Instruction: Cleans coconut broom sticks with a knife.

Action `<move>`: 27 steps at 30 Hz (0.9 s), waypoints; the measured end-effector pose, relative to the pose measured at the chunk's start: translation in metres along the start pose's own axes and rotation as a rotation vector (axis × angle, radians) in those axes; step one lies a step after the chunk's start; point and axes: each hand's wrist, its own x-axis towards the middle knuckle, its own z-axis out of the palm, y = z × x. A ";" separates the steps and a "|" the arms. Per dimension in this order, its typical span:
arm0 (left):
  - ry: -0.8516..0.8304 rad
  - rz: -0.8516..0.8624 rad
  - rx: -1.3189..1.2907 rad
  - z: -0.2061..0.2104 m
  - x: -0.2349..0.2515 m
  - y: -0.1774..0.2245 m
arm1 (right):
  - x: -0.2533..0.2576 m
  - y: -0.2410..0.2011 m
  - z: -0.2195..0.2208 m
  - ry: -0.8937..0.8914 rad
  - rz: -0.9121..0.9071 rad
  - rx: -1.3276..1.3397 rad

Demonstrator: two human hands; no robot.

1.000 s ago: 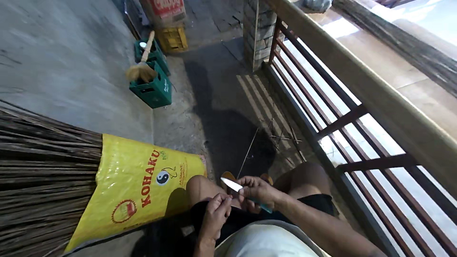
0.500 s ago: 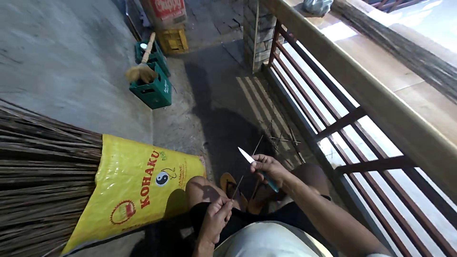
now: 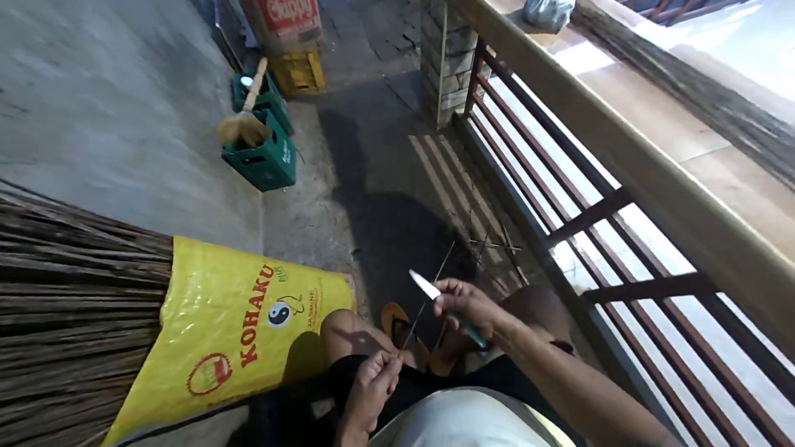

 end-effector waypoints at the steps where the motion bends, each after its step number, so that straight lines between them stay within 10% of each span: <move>1: 0.006 0.005 0.008 0.000 0.000 0.000 | -0.001 0.002 0.002 -0.029 0.012 0.000; 7: 0.029 0.062 0.066 -0.005 -0.001 -0.003 | 0.013 -0.020 -0.021 0.190 -0.066 0.047; 14: 0.082 0.108 0.119 -0.006 -0.001 -0.005 | -0.001 0.009 0.003 -0.033 0.065 -0.020; 22: 0.139 0.113 0.265 -0.024 -0.001 -0.002 | 0.018 -0.032 -0.059 0.516 -0.157 -0.046; 27: 0.177 0.158 0.618 -0.018 -0.001 0.036 | -0.010 -0.025 -0.037 0.349 -0.543 -0.603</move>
